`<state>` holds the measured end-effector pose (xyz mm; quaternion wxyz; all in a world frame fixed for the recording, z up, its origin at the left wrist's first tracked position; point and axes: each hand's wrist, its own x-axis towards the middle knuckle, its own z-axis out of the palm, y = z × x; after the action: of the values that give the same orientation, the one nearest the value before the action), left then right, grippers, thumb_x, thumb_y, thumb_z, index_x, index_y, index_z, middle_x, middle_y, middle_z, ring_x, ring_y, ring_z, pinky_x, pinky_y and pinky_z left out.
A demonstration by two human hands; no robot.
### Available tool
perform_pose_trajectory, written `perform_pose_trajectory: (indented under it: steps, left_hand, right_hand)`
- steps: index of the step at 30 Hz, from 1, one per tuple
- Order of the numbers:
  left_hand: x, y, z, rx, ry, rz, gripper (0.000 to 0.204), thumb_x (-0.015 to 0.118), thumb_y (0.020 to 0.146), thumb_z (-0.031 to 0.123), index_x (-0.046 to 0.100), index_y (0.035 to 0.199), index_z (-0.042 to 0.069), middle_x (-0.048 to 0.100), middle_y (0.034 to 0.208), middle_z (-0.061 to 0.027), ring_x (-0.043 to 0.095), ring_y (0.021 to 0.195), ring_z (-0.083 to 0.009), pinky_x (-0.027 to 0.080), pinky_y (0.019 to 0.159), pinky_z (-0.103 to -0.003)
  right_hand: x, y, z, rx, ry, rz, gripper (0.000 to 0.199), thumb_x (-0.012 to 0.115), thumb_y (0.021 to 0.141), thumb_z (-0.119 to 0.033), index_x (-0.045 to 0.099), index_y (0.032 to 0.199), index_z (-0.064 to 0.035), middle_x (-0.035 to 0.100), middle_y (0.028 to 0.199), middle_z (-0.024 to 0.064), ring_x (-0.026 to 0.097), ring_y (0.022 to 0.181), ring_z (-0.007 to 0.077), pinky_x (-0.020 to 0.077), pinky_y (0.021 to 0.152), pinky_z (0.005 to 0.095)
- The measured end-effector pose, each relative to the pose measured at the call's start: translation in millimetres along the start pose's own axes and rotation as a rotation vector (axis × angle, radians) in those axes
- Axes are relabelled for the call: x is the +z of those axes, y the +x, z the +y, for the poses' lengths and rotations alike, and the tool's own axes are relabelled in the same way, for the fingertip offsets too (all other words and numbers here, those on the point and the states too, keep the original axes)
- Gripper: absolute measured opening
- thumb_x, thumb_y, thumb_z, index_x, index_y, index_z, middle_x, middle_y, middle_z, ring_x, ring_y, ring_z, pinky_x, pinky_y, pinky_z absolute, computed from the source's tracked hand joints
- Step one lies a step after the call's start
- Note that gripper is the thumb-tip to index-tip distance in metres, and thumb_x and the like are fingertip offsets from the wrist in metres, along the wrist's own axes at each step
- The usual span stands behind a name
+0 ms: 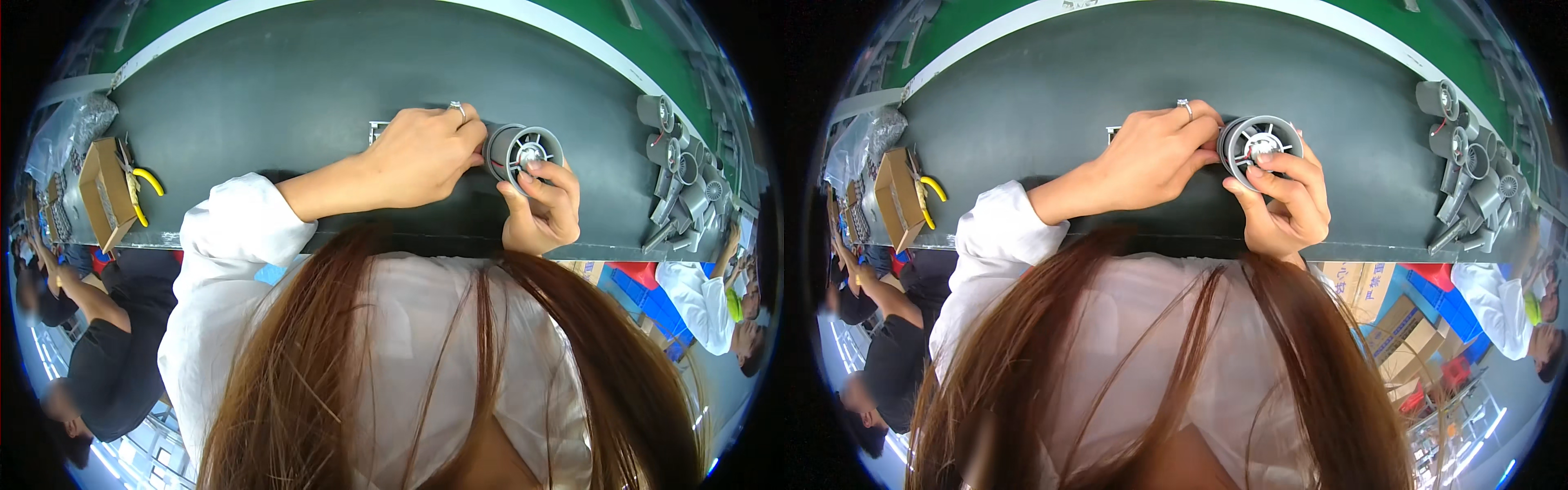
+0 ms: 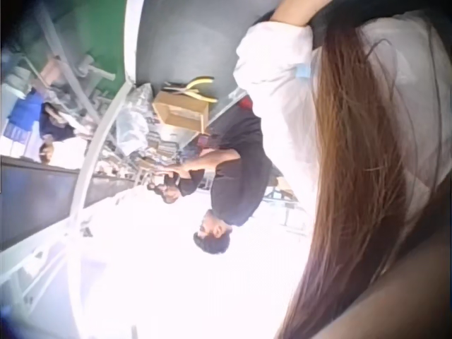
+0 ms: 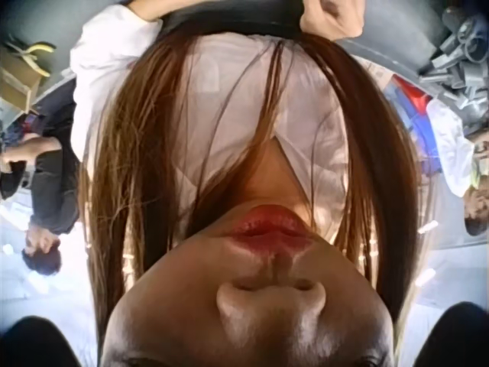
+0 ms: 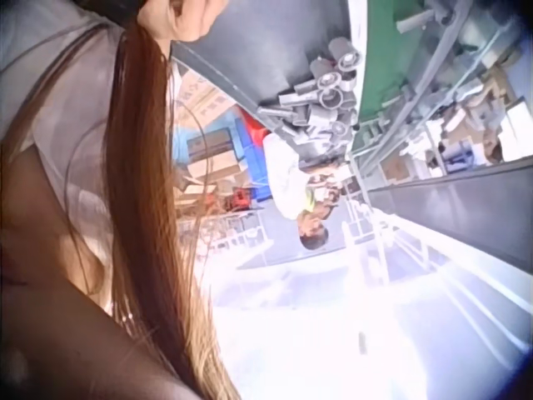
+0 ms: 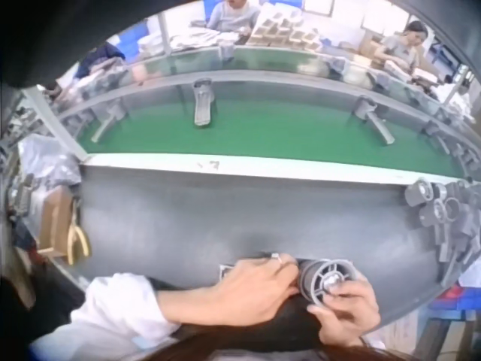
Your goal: Assembling small handheld fans by fitting electronic components and motors into plastic casings at a manual assembly station.
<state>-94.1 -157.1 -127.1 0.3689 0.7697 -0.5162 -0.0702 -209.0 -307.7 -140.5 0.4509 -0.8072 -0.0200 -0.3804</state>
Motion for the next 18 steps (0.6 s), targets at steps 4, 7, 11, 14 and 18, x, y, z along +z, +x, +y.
perform_pose_trajectory:
  steps: [4,7,11,14,18]
  left_hand:
    - [6,-3,4,-0.013,-0.024,0.024,0.02,0.066,0.078,0.013,0.057,0.086,-0.003,0.06,0.089,-0.0167,0.063,0.073,-0.03,0.052,0.062,-0.037]
    - [11,-12,10,0.005,0.078,0.111,0.019,0.065,0.074,0.011,0.056,0.085,-0.003,0.06,0.091,-0.0187,0.061,0.069,-0.0284,0.051,0.064,-0.035]
    - [14,-17,9,0.041,0.162,0.158,0.018,0.063,0.072,0.01,0.056,0.084,-0.002,0.06,0.094,-0.0191,0.06,0.068,-0.0259,0.05,0.063,-0.034]
    - [19,-17,10,0.068,0.199,0.193,0.018,0.061,0.069,0.01,0.056,0.083,-0.001,0.06,0.097,-0.0193,0.059,0.068,-0.0237,0.05,0.062,-0.033]
    - [20,-17,12,0.029,0.164,0.201,0.025,0.071,0.067,0.008,0.057,0.085,0.0,0.059,0.104,-0.0141,0.059,0.067,-0.0236,0.049,0.059,-0.032]
  right_hand:
    - [-1,-3,0,0.004,0.04,-0.011,0.028,0.079,0.062,0.008,0.062,0.082,-0.0004,0.061,0.098,0.0121,0.06,0.089,0.0236,0.048,0.078,0.0328]
    - [-2,-9,-1,-0.007,0.052,-0.053,0.03,0.078,0.063,0.009,0.06,0.085,-0.0012,0.058,0.102,0.0113,0.059,0.09,0.0245,0.0448,0.092,0.0424]
    - [-4,-13,1,-0.058,0.036,-0.104,0.033,0.081,0.062,0.001,0.059,0.087,-0.0046,0.057,0.101,0.0103,0.06,0.099,0.0328,0.0393,0.1,0.0553]
    - [-13,-10,1,-0.106,-0.059,-0.132,0.038,0.086,0.057,-0.006,0.061,0.086,-0.0073,0.06,0.096,0.0093,0.061,0.1,0.0375,0.044,0.096,0.0547]
    - [-25,-5,-14,-0.069,-0.182,-0.332,0.042,0.079,0.068,-0.004,0.051,0.098,-0.0122,0.048,0.107,0.0094,0.051,0.111,0.0424,0.0368,0.101,0.0577]
